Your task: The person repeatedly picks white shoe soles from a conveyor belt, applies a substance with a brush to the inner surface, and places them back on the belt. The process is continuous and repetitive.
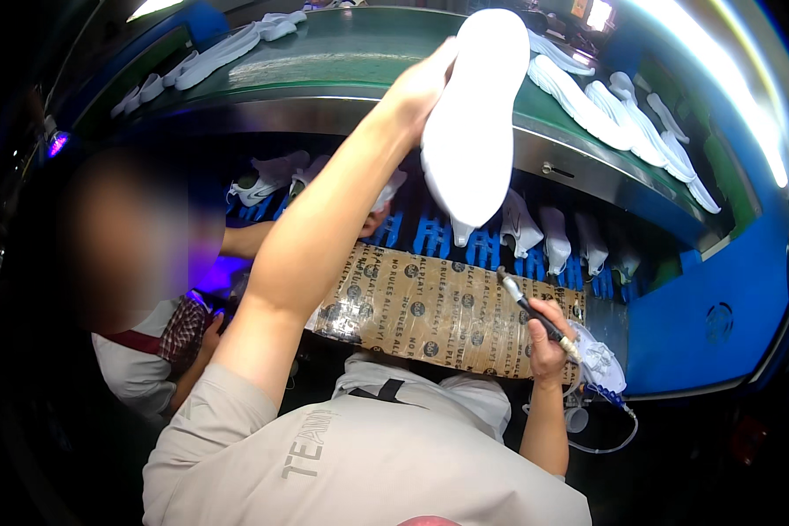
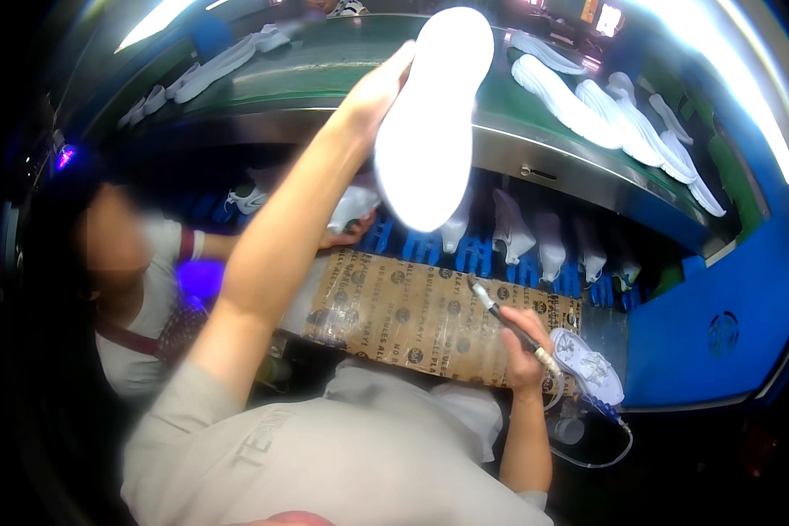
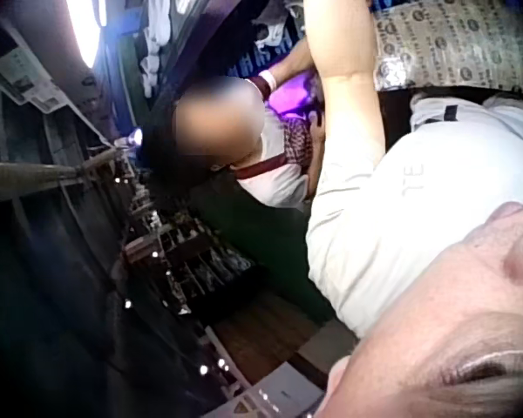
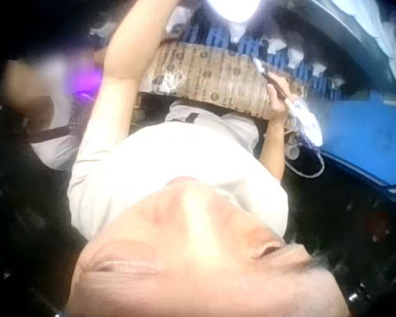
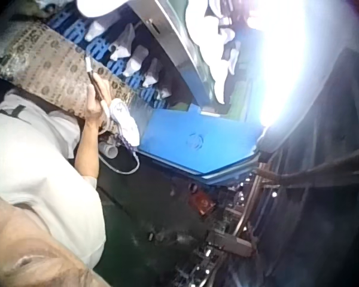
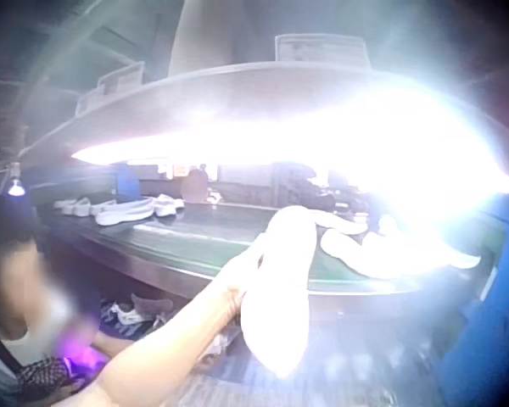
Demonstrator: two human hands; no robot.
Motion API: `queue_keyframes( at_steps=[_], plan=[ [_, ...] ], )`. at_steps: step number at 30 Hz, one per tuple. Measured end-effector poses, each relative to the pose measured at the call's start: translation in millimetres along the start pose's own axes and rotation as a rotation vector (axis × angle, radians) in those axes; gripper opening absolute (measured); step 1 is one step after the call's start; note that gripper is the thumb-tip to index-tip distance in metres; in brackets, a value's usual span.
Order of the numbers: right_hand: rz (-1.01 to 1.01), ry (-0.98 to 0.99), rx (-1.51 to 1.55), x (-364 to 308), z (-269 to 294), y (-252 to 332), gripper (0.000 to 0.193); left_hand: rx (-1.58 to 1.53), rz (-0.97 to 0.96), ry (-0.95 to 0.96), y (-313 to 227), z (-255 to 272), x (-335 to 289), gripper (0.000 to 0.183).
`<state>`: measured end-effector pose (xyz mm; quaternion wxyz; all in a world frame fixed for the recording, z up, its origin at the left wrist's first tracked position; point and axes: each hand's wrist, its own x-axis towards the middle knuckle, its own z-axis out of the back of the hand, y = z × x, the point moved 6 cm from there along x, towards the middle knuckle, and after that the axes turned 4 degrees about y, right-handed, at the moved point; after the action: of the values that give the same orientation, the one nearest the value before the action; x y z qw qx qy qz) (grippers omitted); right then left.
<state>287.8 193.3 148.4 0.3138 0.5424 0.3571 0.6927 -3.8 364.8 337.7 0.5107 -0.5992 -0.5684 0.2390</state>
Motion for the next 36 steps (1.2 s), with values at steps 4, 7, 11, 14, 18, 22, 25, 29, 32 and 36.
queue_keyframes(
  at_steps=[4,7,11,14,18,22,25,29,32,36],
  plan=[
    [-0.124,0.082,-0.036,-17,-18,-8,0.035,0.186,0.173,-0.478,-4,45,78,0.052],
    [-0.173,0.073,-0.085,-33,-25,-33,0.033,1.498,0.034,-0.475,-13,83,80,0.047],
    [-0.239,0.124,-0.111,-40,-29,-69,0.028,1.826,0.095,-0.374,7,98,102,0.042],
    [-0.276,0.075,-0.111,-43,-32,-91,0.029,1.941,0.361,-0.420,4,136,128,0.043],
    [-0.425,0.066,-0.134,-46,-29,-126,0.030,2.002,0.538,-0.539,-14,252,178,0.049],
    [-0.368,0.117,-0.121,-42,-36,-155,0.033,2.210,0.744,-0.654,-71,398,191,0.050],
    [-0.473,0.141,-0.087,-53,-35,-156,0.031,2.360,0.681,-0.669,-107,421,186,0.051],
    [-0.491,0.151,-0.115,-60,-32,-158,0.032,2.634,0.742,-0.587,-135,456,180,0.055],
    [-0.677,0.433,0.069,-68,-27,-170,0.041,2.527,0.638,-0.569,-152,508,180,0.065],
    [-0.514,0.182,-0.123,-47,-32,-153,0.033,2.447,0.500,-0.562,-151,506,186,0.063]
  ],
)
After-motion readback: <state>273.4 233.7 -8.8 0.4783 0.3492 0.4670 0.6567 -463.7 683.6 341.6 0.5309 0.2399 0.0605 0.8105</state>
